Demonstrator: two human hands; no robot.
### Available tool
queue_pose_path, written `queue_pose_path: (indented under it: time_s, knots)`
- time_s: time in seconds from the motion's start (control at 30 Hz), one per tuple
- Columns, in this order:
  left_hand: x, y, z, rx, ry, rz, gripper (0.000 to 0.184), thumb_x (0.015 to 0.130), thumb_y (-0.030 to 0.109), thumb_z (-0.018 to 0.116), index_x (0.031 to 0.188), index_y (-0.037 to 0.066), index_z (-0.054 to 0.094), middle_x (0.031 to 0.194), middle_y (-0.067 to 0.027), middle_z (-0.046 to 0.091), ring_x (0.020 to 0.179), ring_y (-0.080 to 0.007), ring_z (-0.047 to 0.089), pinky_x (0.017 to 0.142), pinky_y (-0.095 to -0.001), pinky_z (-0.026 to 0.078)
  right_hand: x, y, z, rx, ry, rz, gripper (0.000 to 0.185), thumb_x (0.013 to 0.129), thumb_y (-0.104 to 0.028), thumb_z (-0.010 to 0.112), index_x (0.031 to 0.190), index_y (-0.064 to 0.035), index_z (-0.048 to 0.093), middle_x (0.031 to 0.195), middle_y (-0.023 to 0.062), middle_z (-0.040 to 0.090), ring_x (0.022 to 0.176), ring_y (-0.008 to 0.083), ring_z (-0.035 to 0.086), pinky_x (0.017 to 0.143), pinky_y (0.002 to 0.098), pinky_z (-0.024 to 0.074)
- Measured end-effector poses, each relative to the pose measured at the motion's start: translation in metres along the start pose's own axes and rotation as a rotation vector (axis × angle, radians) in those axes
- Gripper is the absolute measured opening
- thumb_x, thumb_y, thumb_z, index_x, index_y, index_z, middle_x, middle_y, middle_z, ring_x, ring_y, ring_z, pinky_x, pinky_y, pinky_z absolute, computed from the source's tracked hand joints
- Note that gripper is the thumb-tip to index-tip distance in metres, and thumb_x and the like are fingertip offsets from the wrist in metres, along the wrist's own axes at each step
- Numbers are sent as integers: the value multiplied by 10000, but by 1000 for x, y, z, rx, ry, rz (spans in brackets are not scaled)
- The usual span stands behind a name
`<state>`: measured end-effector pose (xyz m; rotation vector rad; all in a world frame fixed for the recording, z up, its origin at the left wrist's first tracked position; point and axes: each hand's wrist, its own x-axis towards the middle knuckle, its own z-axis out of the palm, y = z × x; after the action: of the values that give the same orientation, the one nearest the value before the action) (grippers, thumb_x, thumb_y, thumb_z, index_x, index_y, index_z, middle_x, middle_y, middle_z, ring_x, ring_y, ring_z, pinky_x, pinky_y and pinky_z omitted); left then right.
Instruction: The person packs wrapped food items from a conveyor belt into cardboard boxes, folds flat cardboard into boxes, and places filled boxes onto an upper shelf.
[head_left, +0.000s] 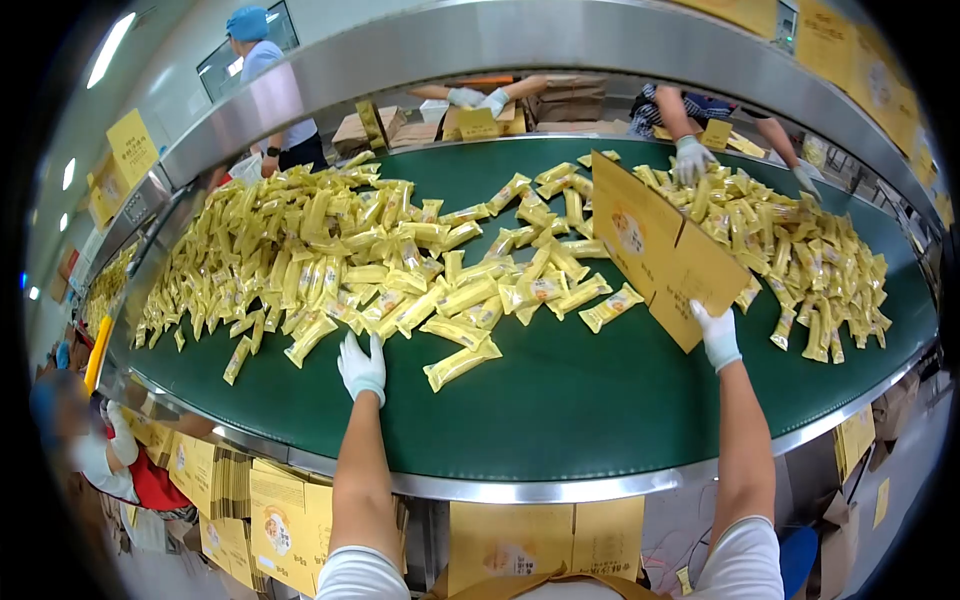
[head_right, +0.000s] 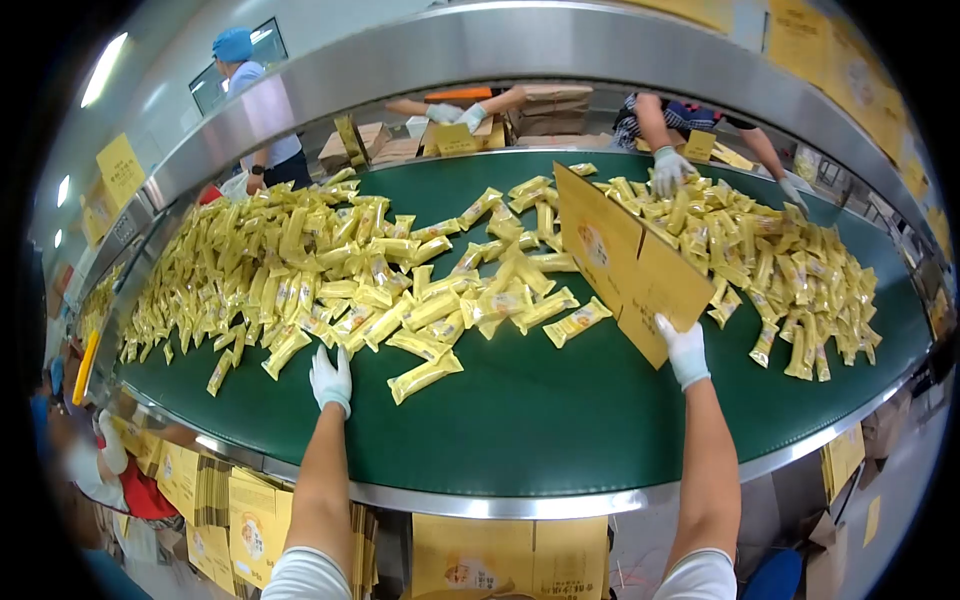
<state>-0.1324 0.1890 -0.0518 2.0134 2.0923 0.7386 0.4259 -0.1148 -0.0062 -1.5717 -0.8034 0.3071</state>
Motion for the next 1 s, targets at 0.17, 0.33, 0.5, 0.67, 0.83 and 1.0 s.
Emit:
queue_pose_path:
  time_s: [0.17,0.33,0.5,0.67,0.83,1.0]
  knots:
    - [76,16,33,-240,-126,-76,783,958,604,480,1537,91,360,1378,-299,547,1268,-453,516,1079,-462,394,83,17,54,107,-127,-25,377,915,-134,732,1240,26,629,1180,90,697,1045,181,650,926,321,510]
    - [157,14,128,-357,-196,493,512,1063,236,423,1549,98,340,1634,-194,244,1500,-340,260,1223,-364,195,130,0,144,124,-334,-48,381,913,-154,718,1238,22,626,1174,102,691,1052,188,636,928,328,498]
    - [106,130,96,-884,-433,173,841,954,513,592,1583,75,245,1577,-176,364,1422,-289,387,1158,-335,305,143,-8,197,-115,-429,-58,449,870,-261,764,1198,28,660,1119,124,726,1016,199,668,891,324,513]
    - [84,135,100,-994,-382,330,756,952,418,645,1543,94,305,1549,-153,388,1414,-283,386,1154,-363,309,125,3,192,-101,-542,-131,432,872,-269,767,1193,4,672,1036,102,741,932,176,670,857,323,526]
    - [52,125,93,-1029,-407,381,692,952,293,663,1530,101,333,1509,-138,439,1325,-263,494,1101,-357,390,78,-20,146,-74,-523,11,340,870,-212,779,1120,-6,677,864,21,681,666,80,585,597,265,514]
    - [-1,123,73,-977,-407,404,698,929,281,684,1522,120,353,1330,-198,601,1174,-269,626,995,-362,491,17,-35,98,-51,-577,117,404,878,-145,757,1232,27,660,1011,71,731,863,101,646,791,270,539]
